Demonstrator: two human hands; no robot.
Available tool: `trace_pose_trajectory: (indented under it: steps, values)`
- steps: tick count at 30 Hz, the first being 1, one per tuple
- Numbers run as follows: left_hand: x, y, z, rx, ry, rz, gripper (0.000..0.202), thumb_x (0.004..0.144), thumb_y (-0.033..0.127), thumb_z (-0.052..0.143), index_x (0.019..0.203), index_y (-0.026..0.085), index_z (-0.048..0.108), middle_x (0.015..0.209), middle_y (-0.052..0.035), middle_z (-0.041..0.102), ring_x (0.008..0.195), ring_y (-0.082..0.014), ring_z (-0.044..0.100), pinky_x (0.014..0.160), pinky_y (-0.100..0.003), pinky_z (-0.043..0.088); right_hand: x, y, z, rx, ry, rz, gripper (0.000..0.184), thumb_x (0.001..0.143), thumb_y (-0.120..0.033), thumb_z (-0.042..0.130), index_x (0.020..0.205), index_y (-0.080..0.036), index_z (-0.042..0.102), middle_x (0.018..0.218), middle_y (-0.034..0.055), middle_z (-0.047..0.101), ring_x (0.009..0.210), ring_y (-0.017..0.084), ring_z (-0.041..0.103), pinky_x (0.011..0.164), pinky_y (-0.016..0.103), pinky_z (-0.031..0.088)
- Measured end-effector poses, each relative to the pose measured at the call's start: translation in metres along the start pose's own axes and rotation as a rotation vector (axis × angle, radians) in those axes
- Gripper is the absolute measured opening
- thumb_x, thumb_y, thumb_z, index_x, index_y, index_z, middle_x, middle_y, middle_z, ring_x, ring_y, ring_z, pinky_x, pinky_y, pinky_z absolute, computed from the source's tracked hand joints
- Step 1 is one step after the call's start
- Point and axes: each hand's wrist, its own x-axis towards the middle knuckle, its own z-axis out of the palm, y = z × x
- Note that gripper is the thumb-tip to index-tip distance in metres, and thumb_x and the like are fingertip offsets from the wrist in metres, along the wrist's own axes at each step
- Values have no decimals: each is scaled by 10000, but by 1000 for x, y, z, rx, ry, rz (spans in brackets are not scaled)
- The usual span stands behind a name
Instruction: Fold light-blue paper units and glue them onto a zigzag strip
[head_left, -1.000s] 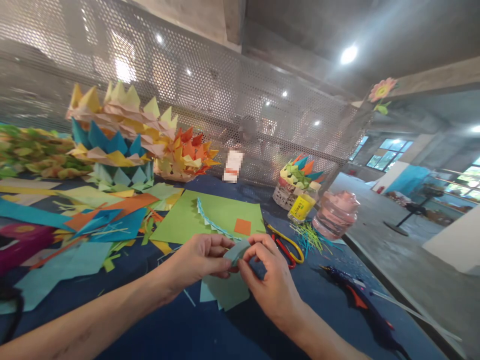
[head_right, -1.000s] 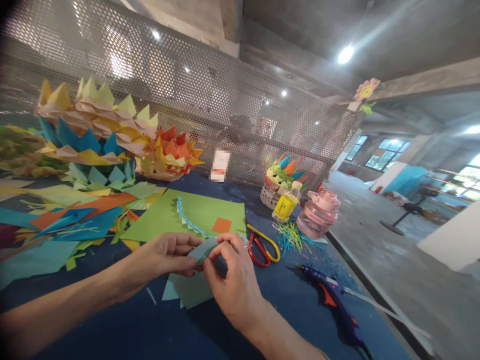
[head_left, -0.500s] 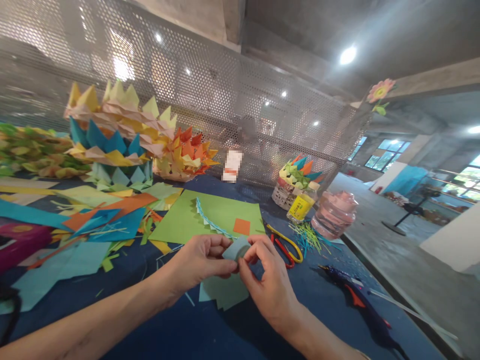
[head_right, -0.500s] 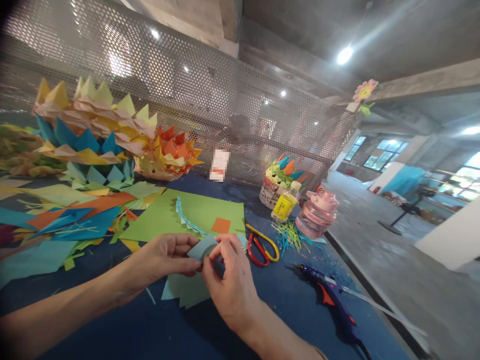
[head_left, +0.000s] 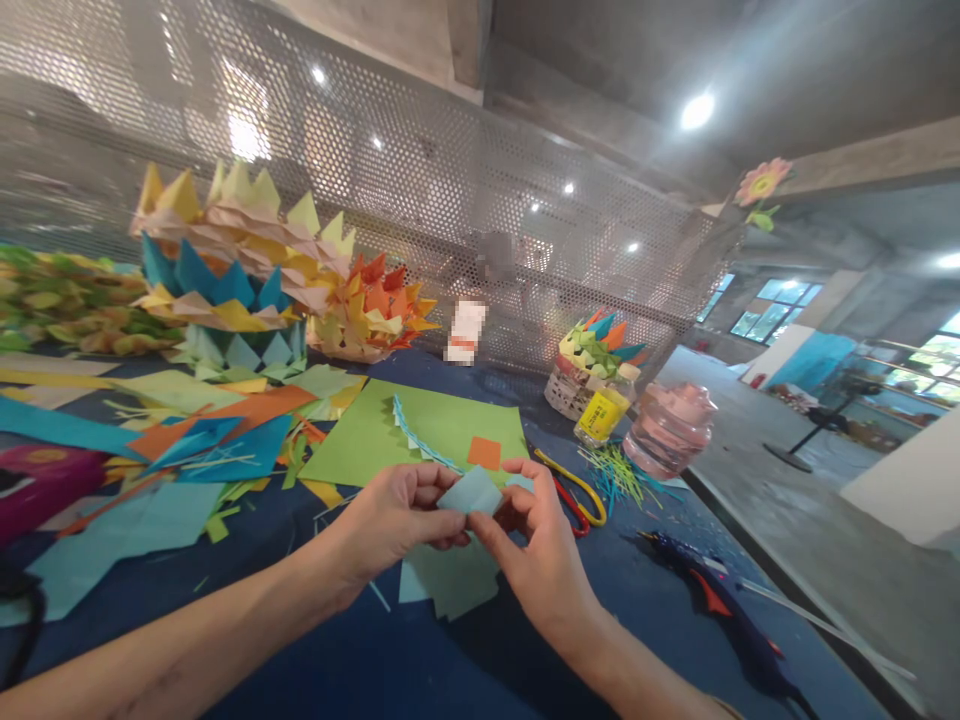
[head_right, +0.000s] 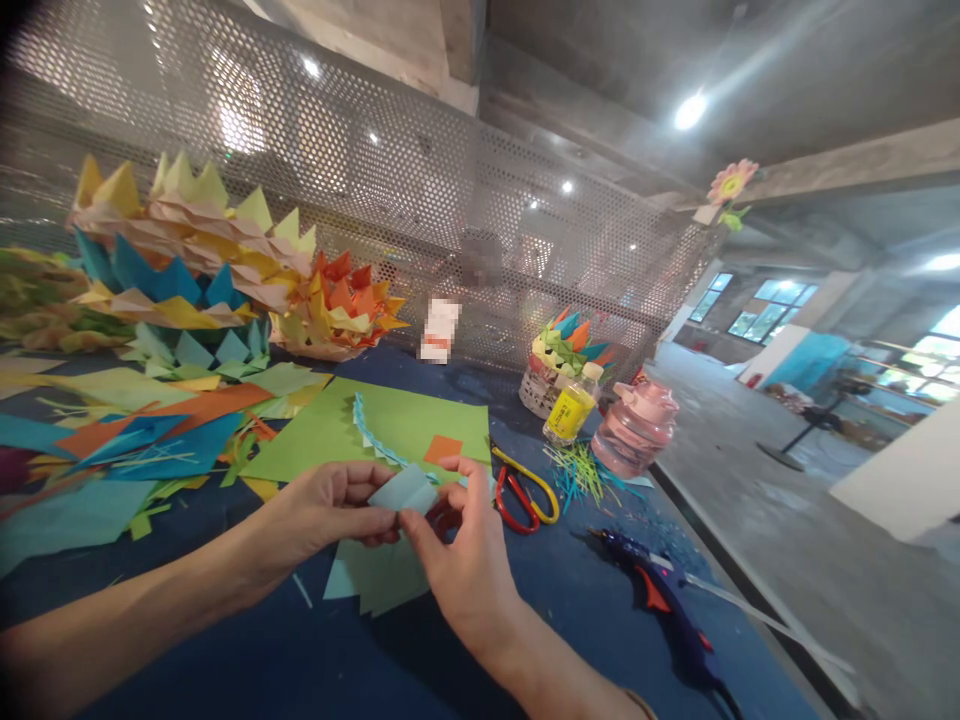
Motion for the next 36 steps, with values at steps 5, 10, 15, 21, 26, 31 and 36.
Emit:
trace_pose_trajectory:
  steps: [5, 10, 15, 21, 26, 31, 36]
  values:
    - [2, -7, -2, 43, 26, -5, 237, 624, 229, 672, 831, 138, 600, 636, -9, 669, 610, -145, 617, 614, -258, 455, -1, 1, 0, -25, 28, -41, 405, 785, -223, 619, 1108, -206, 375, 788, -3, 610, 660, 138, 588, 627, 275, 486]
    - [2, -9, 0, 69, 17, -9, 295, 599, 231, 682, 866, 141, 597, 676, -19, 681, 624, -154, 622, 641, -276, 465, -3, -1, -1, 23, -60, -28, 327, 813, -234, 585, 1076, -203, 393, 764, -2, 613, 643, 137, 591, 605, 264, 479]
    - [3, -3, -1, 50, 82, 1, 268, 615, 253, 676, 841, 141, 587, 698, -18, 669, 638, -147, 612, 687, -283, 465, -1, -2, -1, 127, -142, 68, 313, 812, -280, 584, 1058, -200, 409, 838, 36, 656, 694, 159, 628, 640, 283, 498]
    - [4, -7, -6, 258, 14, 95, 242, 642, 178, 610, 880, 158, 572, 667, 22, 639, 629, -136, 580, 602, -235, 414, 2, -1, -3, -27, -55, -11, 317, 792, -270, 605, 1075, -190, 487, 898, 45, 621, 738, 147, 595, 645, 264, 496]
    - [3, -10, -4, 273, -54, 54, 220, 647, 191, 595, 866, 172, 592, 672, 29, 642, 649, -143, 581, 595, -230, 393, 2, -3, -5, -106, -101, -34, 99, 803, -218, 579, 892, -180, 600, 794, 18, 632, 697, 131, 569, 634, 239, 479]
    - [5, -7, -7, 218, 53, 38, 184, 655, 266, 631, 809, 167, 626, 683, 12, 635, 663, -143, 566, 643, -241, 402, 1, -4, -4, -85, -135, -19, 165, 822, -228, 557, 978, -179, 575, 759, 9, 616, 651, 124, 555, 602, 231, 468]
    - [3, -4, -7, 139, 33, -28, 223, 640, 338, 659, 774, 160, 645, 649, 12, 606, 617, -131, 520, 609, -237, 376, 0, -4, -4, -96, -156, -43, 141, 842, -232, 533, 971, -193, 573, 743, -4, 604, 619, 113, 532, 583, 220, 452]
